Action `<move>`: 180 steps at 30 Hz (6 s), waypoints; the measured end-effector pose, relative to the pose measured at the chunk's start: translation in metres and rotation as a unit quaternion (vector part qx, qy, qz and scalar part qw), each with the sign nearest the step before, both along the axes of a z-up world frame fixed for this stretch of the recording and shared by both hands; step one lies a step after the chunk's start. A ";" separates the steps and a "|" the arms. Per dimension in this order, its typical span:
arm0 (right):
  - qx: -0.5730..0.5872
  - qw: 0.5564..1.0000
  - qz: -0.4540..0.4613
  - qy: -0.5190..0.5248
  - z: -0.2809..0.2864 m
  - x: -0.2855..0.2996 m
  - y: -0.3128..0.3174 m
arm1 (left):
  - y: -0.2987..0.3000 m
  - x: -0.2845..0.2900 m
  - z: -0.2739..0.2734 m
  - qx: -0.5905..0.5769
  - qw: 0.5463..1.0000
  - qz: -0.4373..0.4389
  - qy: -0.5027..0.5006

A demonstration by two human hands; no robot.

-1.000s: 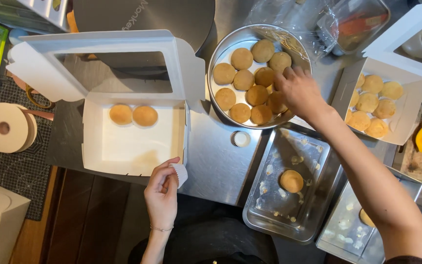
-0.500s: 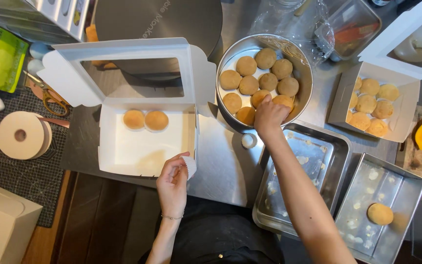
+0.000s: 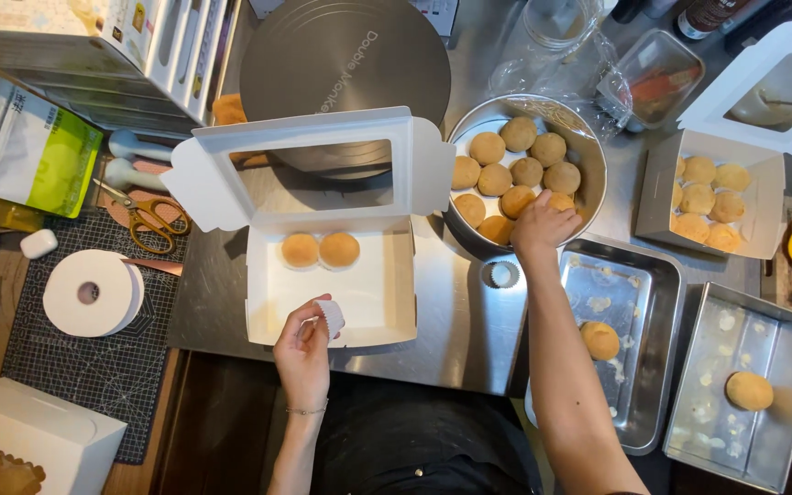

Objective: Packaging baked pastries into boxes at a bakery station.

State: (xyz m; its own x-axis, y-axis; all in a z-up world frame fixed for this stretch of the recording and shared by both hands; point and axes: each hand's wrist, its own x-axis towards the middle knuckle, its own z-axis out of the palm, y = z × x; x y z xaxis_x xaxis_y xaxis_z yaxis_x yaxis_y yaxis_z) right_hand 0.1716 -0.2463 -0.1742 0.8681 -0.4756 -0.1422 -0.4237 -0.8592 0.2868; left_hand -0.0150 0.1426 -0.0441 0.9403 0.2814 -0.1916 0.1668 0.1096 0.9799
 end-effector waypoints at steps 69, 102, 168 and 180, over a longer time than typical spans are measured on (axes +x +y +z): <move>0.450 0.837 0.164 -0.264 0.200 -0.157 0.298 | 0.011 0.037 0.025 -0.163 0.974 -0.149 -0.049; 0.328 0.879 0.239 -0.252 0.052 -0.069 0.277 | 0.048 0.083 -0.128 -0.218 0.934 -0.163 0.229; 0.208 0.939 0.083 -0.262 0.089 -0.180 -0.052 | -0.234 0.084 -0.135 0.483 0.804 -0.311 -0.155; 0.246 0.903 0.121 -0.331 0.109 -0.178 -0.021 | -0.229 0.069 -0.125 0.514 0.777 -0.317 -0.180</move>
